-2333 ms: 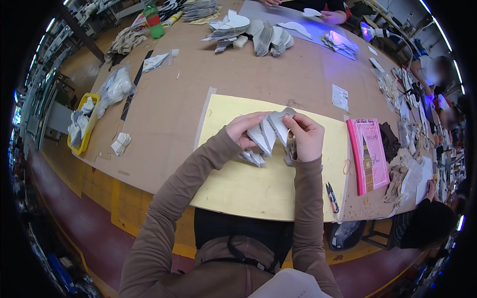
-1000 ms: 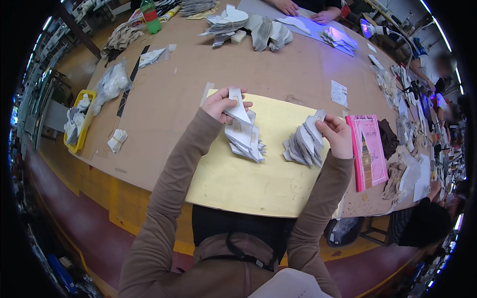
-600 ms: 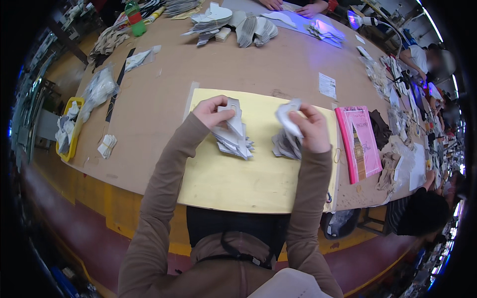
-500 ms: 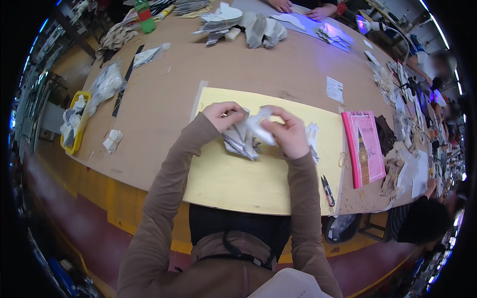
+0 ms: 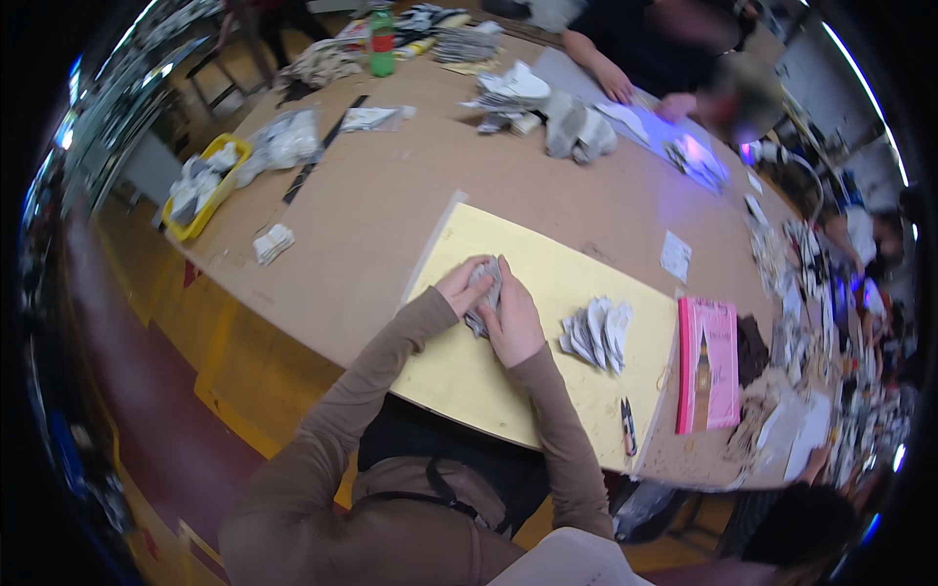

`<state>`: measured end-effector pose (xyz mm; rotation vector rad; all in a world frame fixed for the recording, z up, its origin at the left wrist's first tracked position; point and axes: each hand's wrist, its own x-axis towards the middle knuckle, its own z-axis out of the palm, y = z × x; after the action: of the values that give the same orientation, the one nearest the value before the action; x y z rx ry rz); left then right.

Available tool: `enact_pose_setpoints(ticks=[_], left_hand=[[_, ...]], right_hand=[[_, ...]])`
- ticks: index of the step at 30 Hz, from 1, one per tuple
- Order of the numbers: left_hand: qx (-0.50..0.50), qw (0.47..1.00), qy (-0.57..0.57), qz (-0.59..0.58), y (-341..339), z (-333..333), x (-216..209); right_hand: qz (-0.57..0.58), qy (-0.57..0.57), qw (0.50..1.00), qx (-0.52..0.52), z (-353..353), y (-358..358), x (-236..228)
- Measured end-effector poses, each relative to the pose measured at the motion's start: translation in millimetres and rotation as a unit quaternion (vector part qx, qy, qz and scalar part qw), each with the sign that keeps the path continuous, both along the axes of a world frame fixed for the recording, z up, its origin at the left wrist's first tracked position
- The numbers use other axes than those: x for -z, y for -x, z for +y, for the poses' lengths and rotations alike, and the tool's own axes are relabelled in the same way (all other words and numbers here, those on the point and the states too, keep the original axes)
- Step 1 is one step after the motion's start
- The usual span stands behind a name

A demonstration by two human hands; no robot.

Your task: The person repeatedly picks up small white fabric pieces from a table, folds them by hand, and stacks them into a growing pile. The person occasionally adjusts the pile and continues folding additional pieces.

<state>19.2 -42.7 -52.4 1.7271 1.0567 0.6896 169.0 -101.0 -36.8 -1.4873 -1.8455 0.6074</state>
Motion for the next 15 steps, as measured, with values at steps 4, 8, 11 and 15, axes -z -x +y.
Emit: enact_pose_setpoints(ticks=[4, 8, 11, 15], left_hand=[[-0.013, 0.980, 0.093, -0.175, 15, -36, -4], [0.002, 0.966, 0.005, -0.259, 28, -47, 28], [0.030, 0.963, 0.014, -0.267, 45, -56, 23], [0.040, 0.989, -0.055, -0.129, 42, -63, 43]], right_hand=[[0.037, -0.029, 0.996, -0.074, -9, 8, -6], [0.025, -0.074, 0.988, -0.136, -11, 11, -15], [-0.041, -0.119, 0.978, -0.168, -19, 15, -20], [-0.014, -0.124, 0.982, -0.142, -38, 23, -15]])
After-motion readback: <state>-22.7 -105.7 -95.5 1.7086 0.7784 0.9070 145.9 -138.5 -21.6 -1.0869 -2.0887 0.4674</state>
